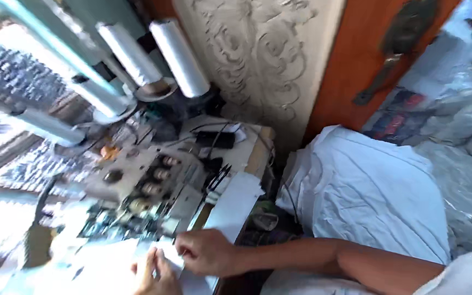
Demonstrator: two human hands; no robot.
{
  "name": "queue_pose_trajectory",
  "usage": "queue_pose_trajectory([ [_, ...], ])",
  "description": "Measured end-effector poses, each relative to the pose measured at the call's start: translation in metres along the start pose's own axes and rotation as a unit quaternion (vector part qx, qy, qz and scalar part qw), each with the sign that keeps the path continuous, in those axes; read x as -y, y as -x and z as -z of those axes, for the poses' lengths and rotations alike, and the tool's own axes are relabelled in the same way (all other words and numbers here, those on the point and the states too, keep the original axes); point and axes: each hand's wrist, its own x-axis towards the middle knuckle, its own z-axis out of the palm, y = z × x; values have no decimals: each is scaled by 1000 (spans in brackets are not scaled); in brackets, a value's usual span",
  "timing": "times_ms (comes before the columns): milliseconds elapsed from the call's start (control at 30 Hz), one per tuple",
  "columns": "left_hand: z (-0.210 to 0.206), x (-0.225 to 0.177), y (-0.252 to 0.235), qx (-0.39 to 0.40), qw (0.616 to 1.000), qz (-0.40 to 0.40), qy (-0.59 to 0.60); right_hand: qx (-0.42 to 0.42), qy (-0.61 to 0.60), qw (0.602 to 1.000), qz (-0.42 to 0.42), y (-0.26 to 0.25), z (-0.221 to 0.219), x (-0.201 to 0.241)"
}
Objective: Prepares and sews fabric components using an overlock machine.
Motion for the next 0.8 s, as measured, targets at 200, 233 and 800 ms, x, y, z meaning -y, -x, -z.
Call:
queue_pose_trajectory([
  [200, 8, -13, 9, 9, 998, 29, 63, 43, 1, 998, -35, 19, 15, -7],
  [233, 7, -13, 10, 7, 997, 36, 61, 39, 0, 999, -36, 22, 14, -10],
  [800, -3, -12, -13, 14, 997, 73, 0, 9, 111, 990, 88, -1, 7, -20],
])
